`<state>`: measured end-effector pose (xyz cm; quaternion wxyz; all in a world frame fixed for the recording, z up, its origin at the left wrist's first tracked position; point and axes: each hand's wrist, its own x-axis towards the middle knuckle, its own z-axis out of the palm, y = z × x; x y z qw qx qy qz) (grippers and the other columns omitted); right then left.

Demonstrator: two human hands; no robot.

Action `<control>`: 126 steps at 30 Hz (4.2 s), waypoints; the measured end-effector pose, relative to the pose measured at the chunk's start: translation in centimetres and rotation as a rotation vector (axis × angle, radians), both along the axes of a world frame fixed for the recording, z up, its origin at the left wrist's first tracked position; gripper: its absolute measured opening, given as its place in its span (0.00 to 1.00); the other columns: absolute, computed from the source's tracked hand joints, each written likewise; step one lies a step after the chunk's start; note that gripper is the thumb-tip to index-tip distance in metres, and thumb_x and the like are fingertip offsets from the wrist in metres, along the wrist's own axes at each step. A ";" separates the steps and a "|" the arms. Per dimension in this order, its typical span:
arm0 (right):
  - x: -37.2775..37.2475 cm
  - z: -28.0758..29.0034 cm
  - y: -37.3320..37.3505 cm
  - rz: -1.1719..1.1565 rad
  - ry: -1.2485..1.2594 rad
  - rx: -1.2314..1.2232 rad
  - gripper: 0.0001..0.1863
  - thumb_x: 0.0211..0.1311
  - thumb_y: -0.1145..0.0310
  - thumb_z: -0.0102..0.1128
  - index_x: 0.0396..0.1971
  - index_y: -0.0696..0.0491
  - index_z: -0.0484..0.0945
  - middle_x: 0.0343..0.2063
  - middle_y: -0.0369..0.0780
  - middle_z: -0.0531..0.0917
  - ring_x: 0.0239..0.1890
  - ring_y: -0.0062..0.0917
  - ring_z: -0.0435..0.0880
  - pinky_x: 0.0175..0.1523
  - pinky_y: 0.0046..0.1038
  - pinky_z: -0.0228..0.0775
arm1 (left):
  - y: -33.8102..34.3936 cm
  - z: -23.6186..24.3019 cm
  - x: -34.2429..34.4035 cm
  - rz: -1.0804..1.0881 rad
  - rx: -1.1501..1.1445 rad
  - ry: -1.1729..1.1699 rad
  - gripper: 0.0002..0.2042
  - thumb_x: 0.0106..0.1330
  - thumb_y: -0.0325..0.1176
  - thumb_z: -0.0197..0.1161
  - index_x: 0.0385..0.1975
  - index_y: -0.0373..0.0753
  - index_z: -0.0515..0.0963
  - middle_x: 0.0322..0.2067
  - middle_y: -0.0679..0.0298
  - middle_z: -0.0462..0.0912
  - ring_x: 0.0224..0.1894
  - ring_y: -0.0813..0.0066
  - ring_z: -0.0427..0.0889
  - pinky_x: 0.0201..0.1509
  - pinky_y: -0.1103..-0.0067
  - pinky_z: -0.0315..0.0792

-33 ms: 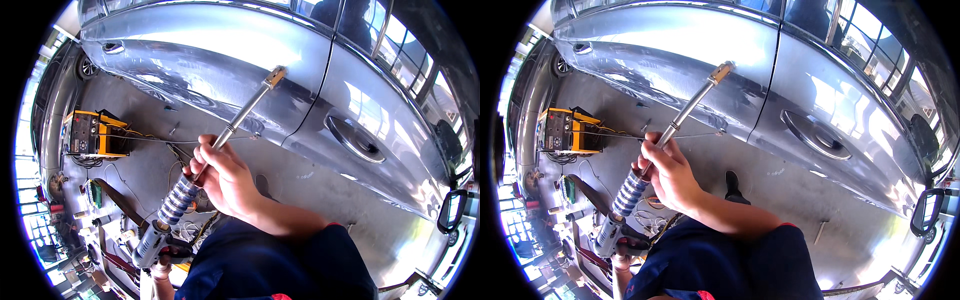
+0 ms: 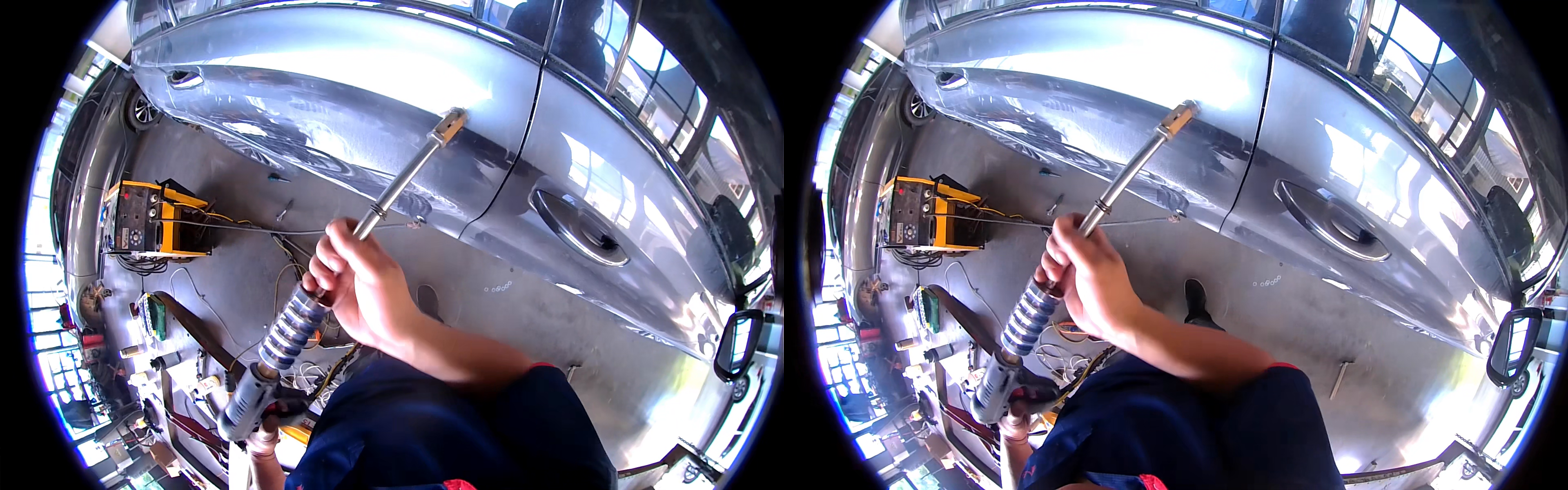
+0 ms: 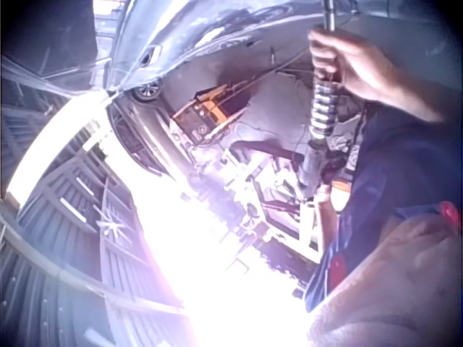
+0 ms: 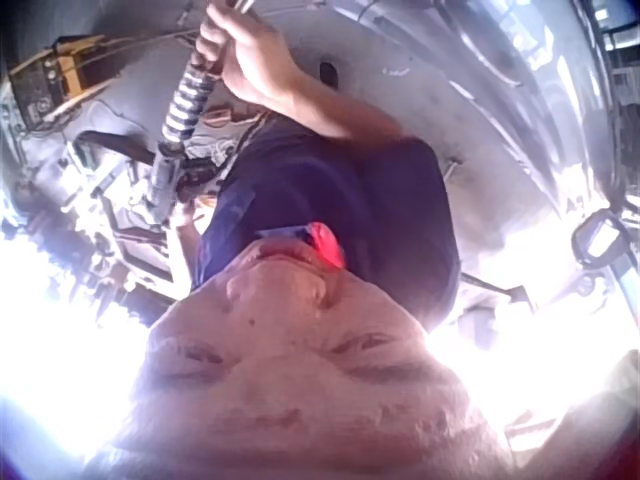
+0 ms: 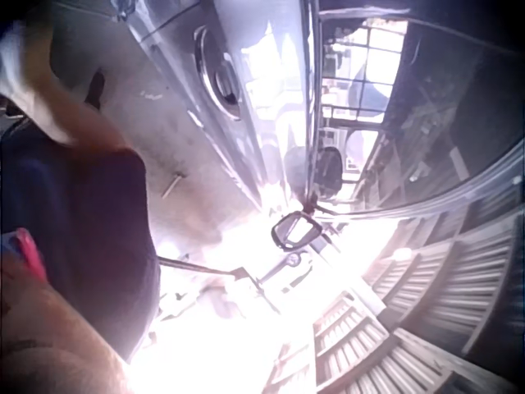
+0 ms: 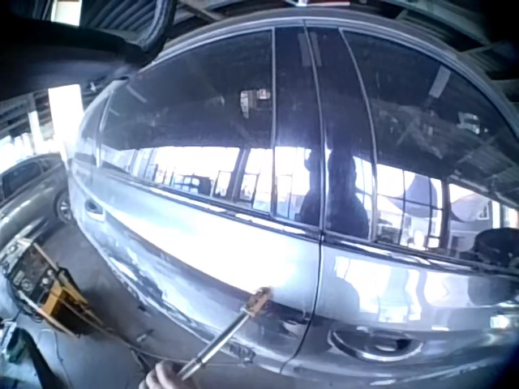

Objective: The person uses a power sander on a car door, then applies a spot welder and puller tool to several locations on the door to address dents, and finally prepares a handheld tool with small metal components from a yellow box.

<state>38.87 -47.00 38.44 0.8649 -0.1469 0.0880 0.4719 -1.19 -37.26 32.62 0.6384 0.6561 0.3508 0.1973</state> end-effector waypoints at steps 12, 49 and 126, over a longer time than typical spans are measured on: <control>-1.4 -0.5 -0.6 0.086 -0.138 0.081 0.20 0.70 0.71 0.59 0.56 0.51 0.61 0.38 0.36 0.71 0.43 0.22 0.73 0.57 0.38 0.68 | -2.9 1.9 2.9 0.042 -0.162 -0.170 0.33 0.59 0.47 0.77 0.58 0.34 0.72 0.40 0.60 0.84 0.40 0.70 0.84 0.49 0.77 0.79; -2.6 -1.7 2.3 0.010 -0.307 0.014 0.20 0.72 0.64 0.59 0.58 0.56 0.67 0.39 0.40 0.81 0.43 0.22 0.79 0.52 0.31 0.72 | -2.3 3.4 5.6 0.006 -0.399 -0.177 0.26 0.57 0.41 0.79 0.52 0.37 0.77 0.39 0.57 0.84 0.44 0.65 0.85 0.55 0.70 0.79; -0.5 -1.2 0.9 0.002 -0.048 0.148 0.13 0.71 0.72 0.56 0.51 0.48 0.66 0.32 0.35 0.69 0.37 0.22 0.70 0.49 0.35 0.67 | -3.2 3.2 5.1 0.089 -0.178 -0.065 0.35 0.57 0.50 0.77 0.57 0.33 0.72 0.39 0.59 0.84 0.40 0.70 0.84 0.50 0.76 0.78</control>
